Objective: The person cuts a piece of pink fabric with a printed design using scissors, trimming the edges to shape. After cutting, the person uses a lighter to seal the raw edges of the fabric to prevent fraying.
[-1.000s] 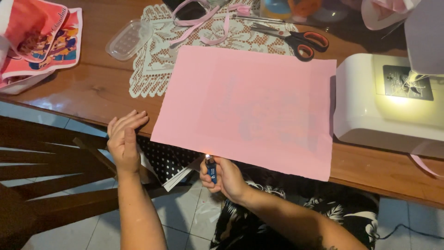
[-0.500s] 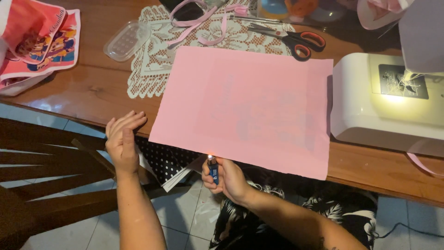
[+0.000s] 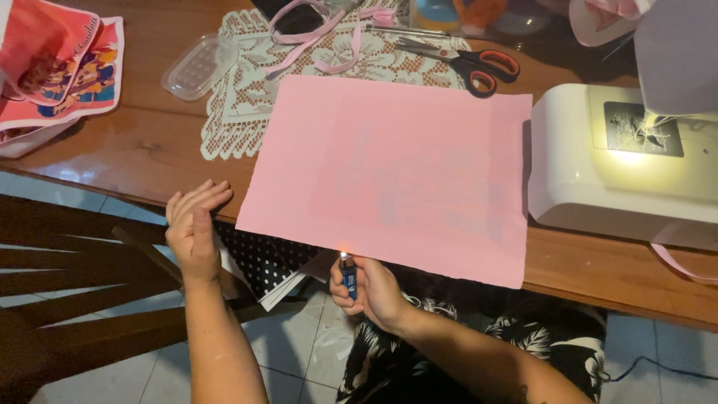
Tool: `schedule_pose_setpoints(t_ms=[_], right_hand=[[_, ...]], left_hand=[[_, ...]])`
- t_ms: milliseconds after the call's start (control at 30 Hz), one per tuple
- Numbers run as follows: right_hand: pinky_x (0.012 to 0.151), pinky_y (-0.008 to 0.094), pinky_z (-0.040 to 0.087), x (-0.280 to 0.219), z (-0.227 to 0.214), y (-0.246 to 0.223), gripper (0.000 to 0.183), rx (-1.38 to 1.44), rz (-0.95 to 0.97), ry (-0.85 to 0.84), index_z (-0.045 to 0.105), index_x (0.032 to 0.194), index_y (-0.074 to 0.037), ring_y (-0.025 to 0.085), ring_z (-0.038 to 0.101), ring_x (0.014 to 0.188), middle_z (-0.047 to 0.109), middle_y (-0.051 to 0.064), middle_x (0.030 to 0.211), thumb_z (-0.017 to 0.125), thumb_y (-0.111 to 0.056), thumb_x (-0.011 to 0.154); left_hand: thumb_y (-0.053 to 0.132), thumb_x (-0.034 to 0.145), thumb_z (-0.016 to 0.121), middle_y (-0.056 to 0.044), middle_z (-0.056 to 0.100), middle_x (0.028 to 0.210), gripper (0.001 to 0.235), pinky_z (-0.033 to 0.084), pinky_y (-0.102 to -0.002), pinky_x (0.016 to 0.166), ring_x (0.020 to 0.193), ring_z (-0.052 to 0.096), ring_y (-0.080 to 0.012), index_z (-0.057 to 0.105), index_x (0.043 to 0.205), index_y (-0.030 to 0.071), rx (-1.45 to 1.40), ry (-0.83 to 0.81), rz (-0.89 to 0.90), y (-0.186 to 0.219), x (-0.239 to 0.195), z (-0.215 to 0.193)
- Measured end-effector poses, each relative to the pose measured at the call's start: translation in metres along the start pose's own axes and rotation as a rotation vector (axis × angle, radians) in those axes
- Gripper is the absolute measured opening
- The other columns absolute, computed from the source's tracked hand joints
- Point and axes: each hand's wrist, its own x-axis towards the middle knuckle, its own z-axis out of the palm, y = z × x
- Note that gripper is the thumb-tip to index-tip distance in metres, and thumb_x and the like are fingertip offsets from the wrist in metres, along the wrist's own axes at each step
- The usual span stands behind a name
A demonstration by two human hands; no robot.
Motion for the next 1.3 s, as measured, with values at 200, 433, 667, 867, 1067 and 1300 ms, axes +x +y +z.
schedule_pose_setpoints(t_ms=[200, 433, 667, 867, 1067, 1300], right_hand=[[0.040, 0.017, 0.026, -0.003, -0.004, 0.000, 0.043, -0.011, -0.001, 0.003, 0.049, 0.096, -0.006, 0.013, 0.041, 0.056, 0.035, 0.004, 0.071, 0.030, -0.044, 0.103], [0.046, 0.024, 0.021, -0.018, 0.003, -0.022, 0.032, -0.032, 0.003, -0.087, 0.050, 0.085, -0.008, 0.012, 0.032, 0.055, 0.042, 0.005, 0.068, 0.027, -0.024, 0.100], [0.046, 0.023, 0.019, -0.019, -0.002, -0.020, 0.033, -0.016, 0.017, -0.085, 0.050, 0.086, -0.008, 0.012, 0.032, 0.056, 0.041, 0.005, 0.069, 0.027, -0.027, 0.100], [0.046, 0.024, 0.020, -0.023, -0.002, -0.023, 0.033, -0.024, 0.003, -0.087, 0.050, 0.084, -0.008, 0.012, 0.031, 0.055, 0.041, 0.005, 0.068, 0.026, -0.024, 0.101], [0.046, 0.024, 0.020, -0.027, -0.002, -0.026, 0.036, -0.008, 0.009, -0.099, 0.050, 0.084, -0.008, 0.012, 0.031, 0.054, 0.041, 0.005, 0.069, 0.027, -0.028, 0.103], [0.046, 0.024, 0.019, -0.030, -0.005, -0.026, 0.032, -0.009, 0.003, -0.076, 0.048, 0.084, -0.007, 0.013, 0.029, 0.054, 0.040, 0.006, 0.069, 0.029, -0.027, 0.100]], left_hand=[[0.041, 0.114, 0.037, -0.009, 0.076, 0.113, 0.052, 0.022, -0.039, 0.121, 0.122, 0.066, -0.0294, 0.079, 0.108, 0.011, 0.008, -0.009, -0.002, -0.002, -0.001, -0.001], [0.037, 0.118, 0.030, -0.007, 0.074, 0.119, 0.056, 0.029, -0.051, 0.125, 0.126, 0.066, -0.0291, 0.076, 0.108, 0.008, 0.093, -0.054, 0.015, -0.001, -0.003, -0.003], [0.038, 0.118, 0.030, -0.008, 0.074, 0.120, 0.057, 0.029, -0.050, 0.124, 0.127, 0.066, -0.0293, 0.076, 0.108, 0.007, 0.086, -0.053, 0.009, 0.002, -0.003, -0.003], [0.036, 0.119, 0.030, -0.008, 0.073, 0.120, 0.055, 0.029, -0.052, 0.125, 0.127, 0.066, -0.0297, 0.076, 0.108, 0.006, 0.087, -0.050, 0.013, 0.002, -0.004, -0.003], [0.036, 0.119, 0.030, -0.009, 0.074, 0.120, 0.055, 0.029, -0.051, 0.124, 0.127, 0.066, -0.0302, 0.076, 0.108, 0.006, 0.079, -0.050, 0.014, 0.001, -0.003, -0.002], [0.035, 0.118, 0.031, -0.008, 0.074, 0.120, 0.054, 0.028, -0.050, 0.126, 0.127, 0.066, -0.0287, 0.076, 0.109, 0.007, 0.081, -0.047, 0.011, -0.001, -0.004, -0.002]])
